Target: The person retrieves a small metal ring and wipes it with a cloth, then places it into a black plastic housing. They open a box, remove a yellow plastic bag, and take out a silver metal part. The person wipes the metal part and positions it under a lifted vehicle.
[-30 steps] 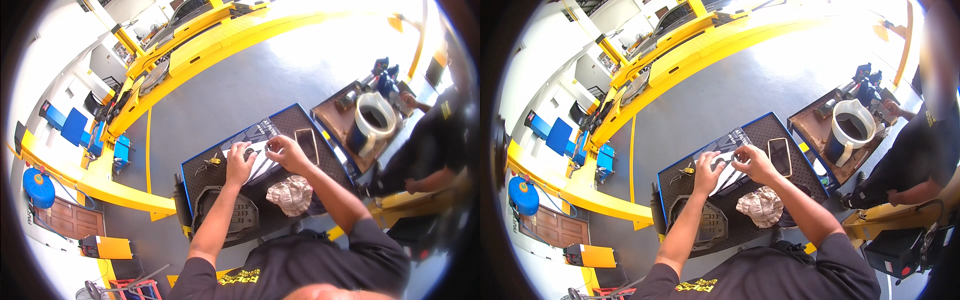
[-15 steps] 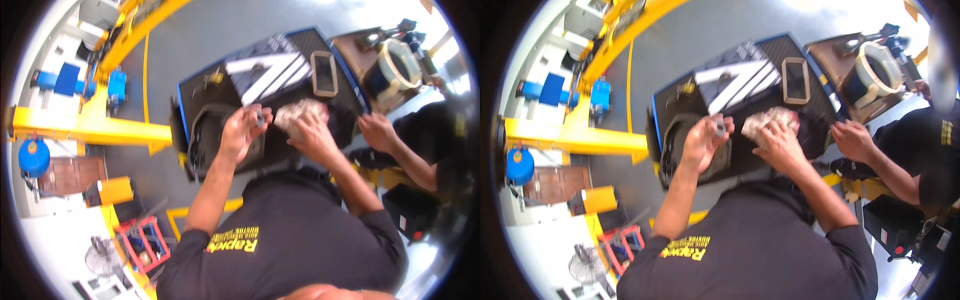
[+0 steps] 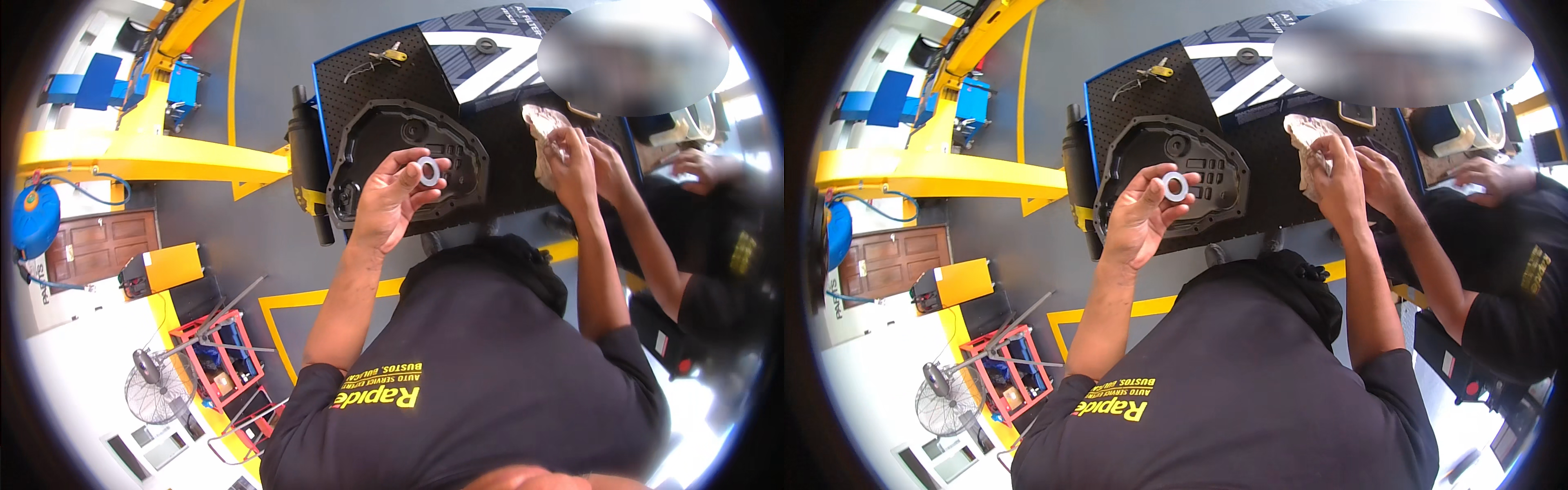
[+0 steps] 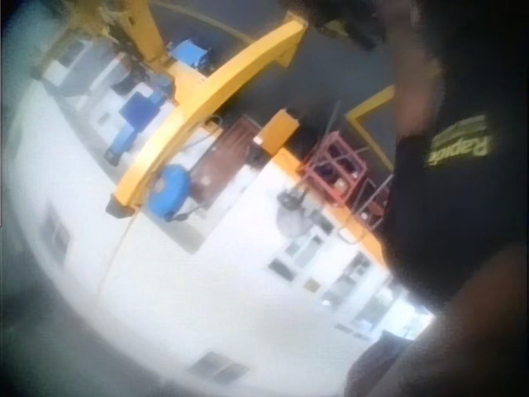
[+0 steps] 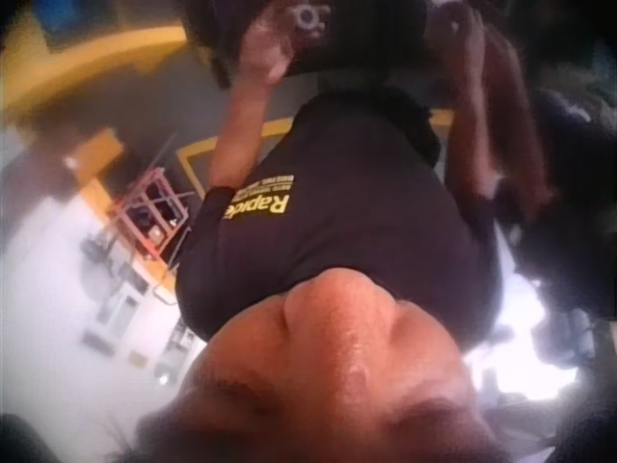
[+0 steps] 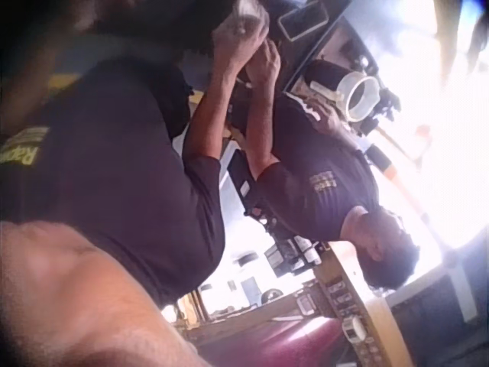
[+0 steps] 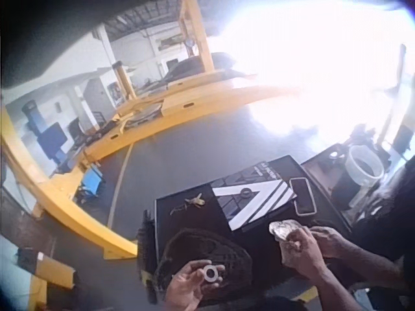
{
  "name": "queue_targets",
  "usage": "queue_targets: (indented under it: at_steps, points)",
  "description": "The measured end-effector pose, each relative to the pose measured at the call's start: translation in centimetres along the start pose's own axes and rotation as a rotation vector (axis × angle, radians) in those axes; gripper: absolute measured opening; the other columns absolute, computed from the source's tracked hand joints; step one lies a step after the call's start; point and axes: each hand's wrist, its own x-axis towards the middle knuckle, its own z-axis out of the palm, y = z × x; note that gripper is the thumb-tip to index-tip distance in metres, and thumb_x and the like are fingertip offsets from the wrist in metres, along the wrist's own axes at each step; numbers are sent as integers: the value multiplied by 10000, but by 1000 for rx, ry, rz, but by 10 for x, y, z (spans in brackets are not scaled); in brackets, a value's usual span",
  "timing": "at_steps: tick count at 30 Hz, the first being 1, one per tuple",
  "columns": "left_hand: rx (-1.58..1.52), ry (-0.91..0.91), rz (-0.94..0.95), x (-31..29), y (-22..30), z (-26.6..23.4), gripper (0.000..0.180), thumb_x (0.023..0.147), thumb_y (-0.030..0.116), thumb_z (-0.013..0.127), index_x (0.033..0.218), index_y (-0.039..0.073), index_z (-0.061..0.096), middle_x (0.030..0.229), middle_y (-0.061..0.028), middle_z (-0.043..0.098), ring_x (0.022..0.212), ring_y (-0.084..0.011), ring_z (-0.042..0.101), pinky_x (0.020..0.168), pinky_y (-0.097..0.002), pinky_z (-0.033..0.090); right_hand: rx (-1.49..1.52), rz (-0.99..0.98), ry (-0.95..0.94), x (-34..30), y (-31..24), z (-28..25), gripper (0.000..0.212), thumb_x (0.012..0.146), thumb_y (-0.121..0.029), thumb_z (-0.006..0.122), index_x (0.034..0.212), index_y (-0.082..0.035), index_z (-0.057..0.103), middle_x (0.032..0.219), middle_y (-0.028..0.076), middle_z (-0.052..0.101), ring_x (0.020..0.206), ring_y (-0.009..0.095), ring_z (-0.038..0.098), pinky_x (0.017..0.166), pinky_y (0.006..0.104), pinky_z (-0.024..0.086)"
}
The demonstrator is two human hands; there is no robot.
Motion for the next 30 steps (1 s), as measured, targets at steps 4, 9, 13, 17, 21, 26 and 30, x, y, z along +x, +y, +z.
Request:
queue_targets:
  at_steps: [4, 9, 13, 17, 21, 26, 30]
  points:
    - [14, 13, -62, -5, 1, -8, 423, 1002, 239, 714, 1343, 19, 591, 1271, -221, 682, 1047, -244, 732, 894, -297, 647, 184, -27, 82, -6, 15, -3, 180, 970, -135, 678, 1123, -63, 619, 1120, 94, 613, 1050, 237, 607, 915, 359, 492]
    - [35, -112, -114, 9, 5, 11, 437, 1017, 151, 684, 1390, -36, 554, 1279, -229, 674, 1070, -259, 731, 926, -300, 641, 872, 186, -64, -10, 17, -32, 283, 1067, -170, 573, 1315, -42, 527, 1220, 66, 622, 1117, 157, 618, 955, 315, 511]
    - [81, -220, -150, 27, 5, 41, 431, 1009, 120, 686, 1383, -54, 560, 1267, -216, 681, 1083, -261, 731, 922, -306, 641, 1312, 309, 157, -21, 4, -48, 331, 1086, -201, 509, 1376, -45, 531, 1273, 77, 640, 1184, 204, 657, 1021, 388, 560]
    - [139, -360, -242, 40, -2, 74, 421, 1006, 91, 675, 1387, -49, 563, 1194, -136, 692, 1049, -238, 726, 923, -312, 625, 1545, 391, 158, -36, -18, -47, 342, 1097, -253, 516, 1370, -49, 544, 1304, 82, 624, 1157, 226, 680, 979, 387, 587]
    - [195, -430, -353, 44, -16, 103, 396, 1018, 181, 680, 1359, 0, 589, 1216, -79, 664, 1064, -188, 681, 942, -355, 587, 677, -97, -16, -64, -88, -58, 537, 906, -219, 749, 1388, -85, 554, 1359, 122, 586, 1202, 281, 622, 1038, 428, 506]
    - [-66, -577, -346, 50, -27, 64, 453, 996, 371, 712, 1323, 78, 598, 1310, -55, 674, 1144, -195, 678, 910, -348, 580, 147, -470, -2, -48, -91, -32, 424, 797, -111, 792, 1205, -119, 675, 1086, 56, 693, 1125, 303, 605, 1014, 461, 467]
    - [-38, -517, -404, 28, -14, 74, 415, 1032, 395, 660, 1296, 79, 609, 1191, -55, 708, 1026, -185, 711, 796, -321, 608, 59, -458, 116, -67, -112, -32, 256, 815, -130, 744, 1056, -91, 666, 965, 56, 683, 1002, 297, 627, 875, 445, 521]
